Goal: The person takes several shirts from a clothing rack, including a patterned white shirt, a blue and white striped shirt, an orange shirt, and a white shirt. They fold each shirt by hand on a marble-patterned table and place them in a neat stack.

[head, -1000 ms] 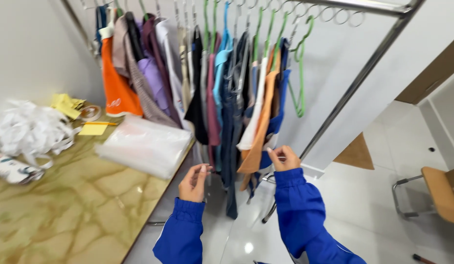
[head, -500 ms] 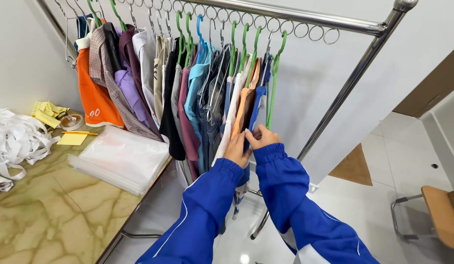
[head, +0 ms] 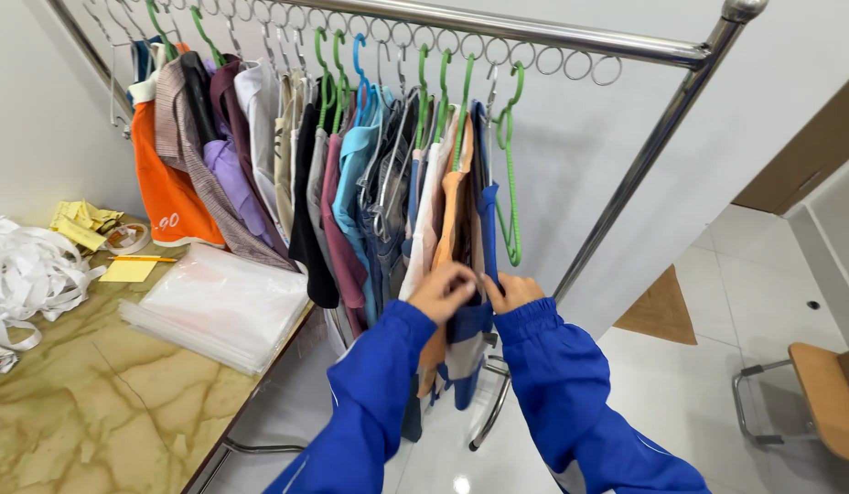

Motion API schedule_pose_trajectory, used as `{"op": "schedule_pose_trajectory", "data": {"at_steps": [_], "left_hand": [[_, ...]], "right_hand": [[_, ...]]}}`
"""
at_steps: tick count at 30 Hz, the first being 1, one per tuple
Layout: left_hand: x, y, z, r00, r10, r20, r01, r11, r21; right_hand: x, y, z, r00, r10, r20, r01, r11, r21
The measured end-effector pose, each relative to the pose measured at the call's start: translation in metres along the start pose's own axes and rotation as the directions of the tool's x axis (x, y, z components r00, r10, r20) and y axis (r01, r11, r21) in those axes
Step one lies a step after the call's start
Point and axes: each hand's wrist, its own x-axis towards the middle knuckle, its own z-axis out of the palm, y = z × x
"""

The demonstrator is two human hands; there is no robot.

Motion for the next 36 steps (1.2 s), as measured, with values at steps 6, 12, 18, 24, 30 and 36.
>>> {"op": "schedule_pose_trajectory", "data": {"at_steps": [6, 12, 18, 24, 30, 36], "left_hand": [[0.044, 0.075, -0.009, 0.997, -0.028, 0.071, 0.023, 0.997, 0.071], [0.064, 0.069, 0.005, 0.998, -0.05, 0.043, 0.042, 0.983, 0.181], [0.045, 0.091, 0.005, 0.996, 0.082, 0.038, -0.09, 0.92, 0.381], [0.018, 0.051, 0.054, 0.749, 0.661, -0.033, -0.28, 0.361, 0.89], [-0.003, 0.056, 0.037, 0.824, 0.476, -0.306, -0.079, 0.633, 0.77], [-0.022, 0.041, 0.028, 0.936, -0.209, -0.284, 0.191, 0.977, -0.09]], "right_hand": [[-0.024, 0.018, -0.014, 0.996, -0.038, 0.086, 0.046, 0.995, -0.091], [-0.053, 0.014, -0.036, 0.98, 0.008, 0.197, 0.008, 0.997, -0.078], [-0.056, 0.024, -0.032, 0.956, 0.085, 0.28, -0.052, 0.991, -0.121], [-0.05, 0.029, -0.03, 0.939, 0.146, 0.312, -0.095, 0.98, -0.173], [-0.039, 0.078, -0.001, 0.988, 0.138, -0.075, -0.126, 0.981, 0.146], [-0.043, 0.078, -0.01, 0.986, 0.133, 0.096, -0.164, 0.833, 0.529]]}}
